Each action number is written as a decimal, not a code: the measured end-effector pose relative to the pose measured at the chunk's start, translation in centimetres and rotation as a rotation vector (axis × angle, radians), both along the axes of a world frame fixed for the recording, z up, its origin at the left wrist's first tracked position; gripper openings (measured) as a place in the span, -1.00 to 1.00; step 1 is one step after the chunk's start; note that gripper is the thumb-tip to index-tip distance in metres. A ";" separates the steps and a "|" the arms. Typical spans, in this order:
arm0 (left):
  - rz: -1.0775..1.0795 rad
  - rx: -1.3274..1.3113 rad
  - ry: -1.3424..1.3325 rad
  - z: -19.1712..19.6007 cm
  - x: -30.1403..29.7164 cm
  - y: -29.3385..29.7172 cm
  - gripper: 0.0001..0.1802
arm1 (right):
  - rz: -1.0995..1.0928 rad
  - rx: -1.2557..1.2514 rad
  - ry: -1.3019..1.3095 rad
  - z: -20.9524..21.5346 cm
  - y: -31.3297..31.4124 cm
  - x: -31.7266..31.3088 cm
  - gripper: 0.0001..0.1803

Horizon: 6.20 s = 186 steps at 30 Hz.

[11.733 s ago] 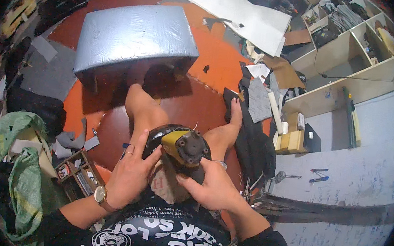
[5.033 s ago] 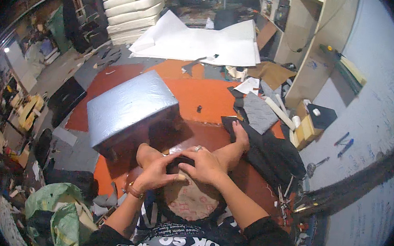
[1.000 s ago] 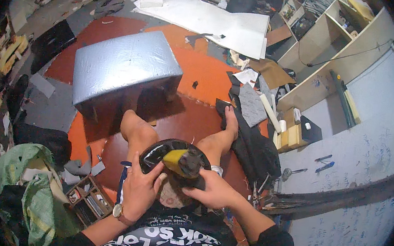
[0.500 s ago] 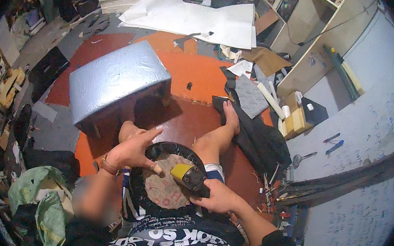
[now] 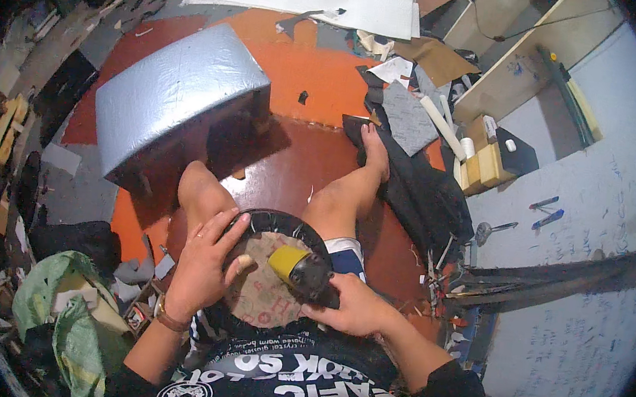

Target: The person uses a heat gun to apply heat to the rim of a hat base while seated on the floor. They then place a black fabric piece over the rim and press it into place, smoothing the edges by hand.

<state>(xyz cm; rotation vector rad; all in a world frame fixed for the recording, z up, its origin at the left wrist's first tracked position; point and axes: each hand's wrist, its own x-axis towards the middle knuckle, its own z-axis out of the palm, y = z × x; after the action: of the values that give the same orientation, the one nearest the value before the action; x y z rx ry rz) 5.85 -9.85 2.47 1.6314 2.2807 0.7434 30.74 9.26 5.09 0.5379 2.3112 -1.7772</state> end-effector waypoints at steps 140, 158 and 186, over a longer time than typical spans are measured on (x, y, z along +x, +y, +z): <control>0.285 -0.006 -0.074 -1.6 5.3 -4.7 -0.28 | 0.297 0.434 -0.142 6.0 0.5 -10.3 -0.50; 0.005 0.064 -0.905 -1.3 -6.4 -3.5 0.17 | 0.053 0.184 -0.066 3.7 0.8 -5.6 -0.48; 0.294 -0.091 -0.221 1.1 1.8 -3.7 -0.35 | 0.011 0.145 0.137 5.3 -0.3 -9.5 -0.53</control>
<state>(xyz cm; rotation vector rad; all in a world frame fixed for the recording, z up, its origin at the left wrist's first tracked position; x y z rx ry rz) 7.65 -13.56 3.61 1.1257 2.3773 0.8238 21.26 8.97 10.34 0.4365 2.5449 -1.7002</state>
